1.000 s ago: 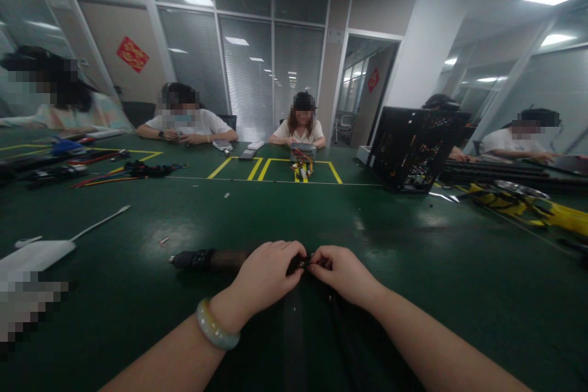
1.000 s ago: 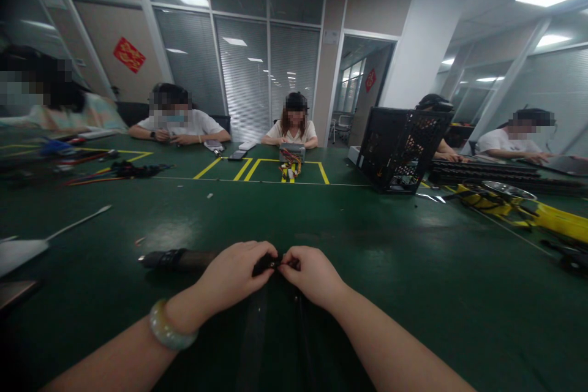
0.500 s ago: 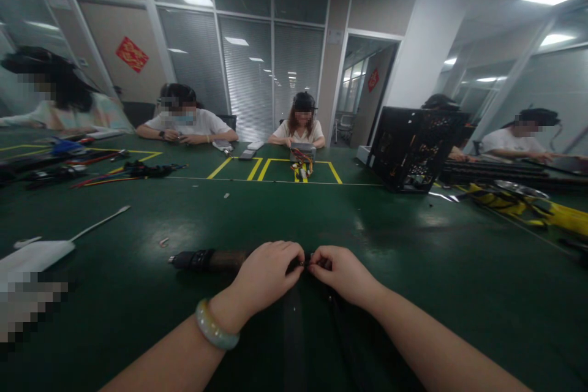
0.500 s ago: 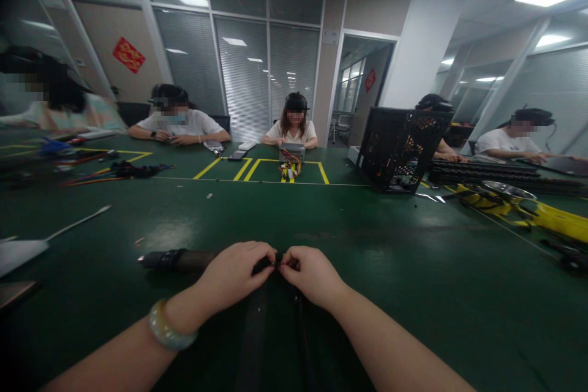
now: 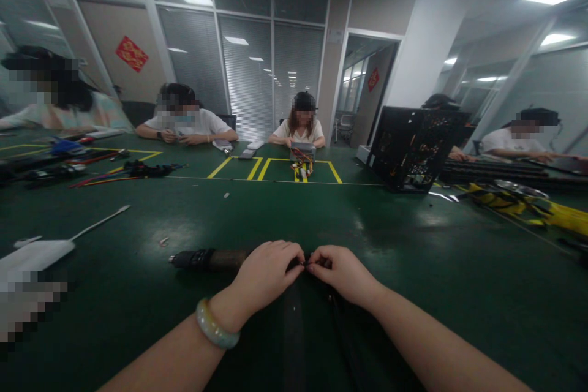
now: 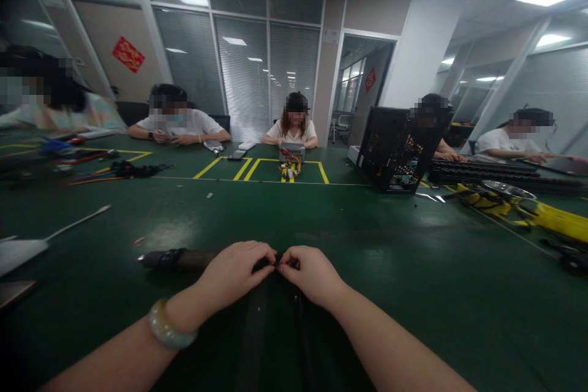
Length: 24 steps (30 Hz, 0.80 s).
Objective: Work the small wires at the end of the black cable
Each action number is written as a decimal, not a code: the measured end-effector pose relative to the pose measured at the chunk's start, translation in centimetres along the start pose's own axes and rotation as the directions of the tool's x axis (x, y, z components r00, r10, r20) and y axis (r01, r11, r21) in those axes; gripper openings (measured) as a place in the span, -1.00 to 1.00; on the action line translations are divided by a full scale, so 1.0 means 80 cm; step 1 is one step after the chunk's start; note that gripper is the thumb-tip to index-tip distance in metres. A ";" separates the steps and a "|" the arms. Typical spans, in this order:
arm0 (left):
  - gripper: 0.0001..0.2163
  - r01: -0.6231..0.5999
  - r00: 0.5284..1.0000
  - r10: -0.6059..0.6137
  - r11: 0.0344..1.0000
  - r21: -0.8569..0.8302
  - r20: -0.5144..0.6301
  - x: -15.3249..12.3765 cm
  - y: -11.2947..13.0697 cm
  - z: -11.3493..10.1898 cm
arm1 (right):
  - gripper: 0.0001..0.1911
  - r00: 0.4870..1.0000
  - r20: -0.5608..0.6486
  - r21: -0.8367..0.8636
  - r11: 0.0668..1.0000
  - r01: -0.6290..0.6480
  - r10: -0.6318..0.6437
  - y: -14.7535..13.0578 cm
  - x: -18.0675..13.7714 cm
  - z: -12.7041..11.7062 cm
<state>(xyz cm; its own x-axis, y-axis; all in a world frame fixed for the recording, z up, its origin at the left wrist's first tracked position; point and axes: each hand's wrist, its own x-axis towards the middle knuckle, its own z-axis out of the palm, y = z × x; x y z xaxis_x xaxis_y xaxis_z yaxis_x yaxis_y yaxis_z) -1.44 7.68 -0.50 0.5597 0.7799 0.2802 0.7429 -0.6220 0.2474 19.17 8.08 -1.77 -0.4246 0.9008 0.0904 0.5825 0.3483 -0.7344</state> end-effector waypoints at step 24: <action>-0.89 0.036 0.999 -0.035 0.999 0.016 -0.026 -0.001 0.002 0.003 | -0.88 0.999 -0.033 -0.084 0.996 0.000 -0.003 -0.004 0.001 0.000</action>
<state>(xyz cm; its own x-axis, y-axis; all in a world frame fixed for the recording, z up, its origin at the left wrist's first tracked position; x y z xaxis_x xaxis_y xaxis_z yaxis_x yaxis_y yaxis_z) -1.26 7.56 -0.73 0.5235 0.7992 0.2953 0.7681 -0.5926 0.2424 18.97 8.06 -1.56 -0.4038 0.9077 0.1146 0.6387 0.3693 -0.6751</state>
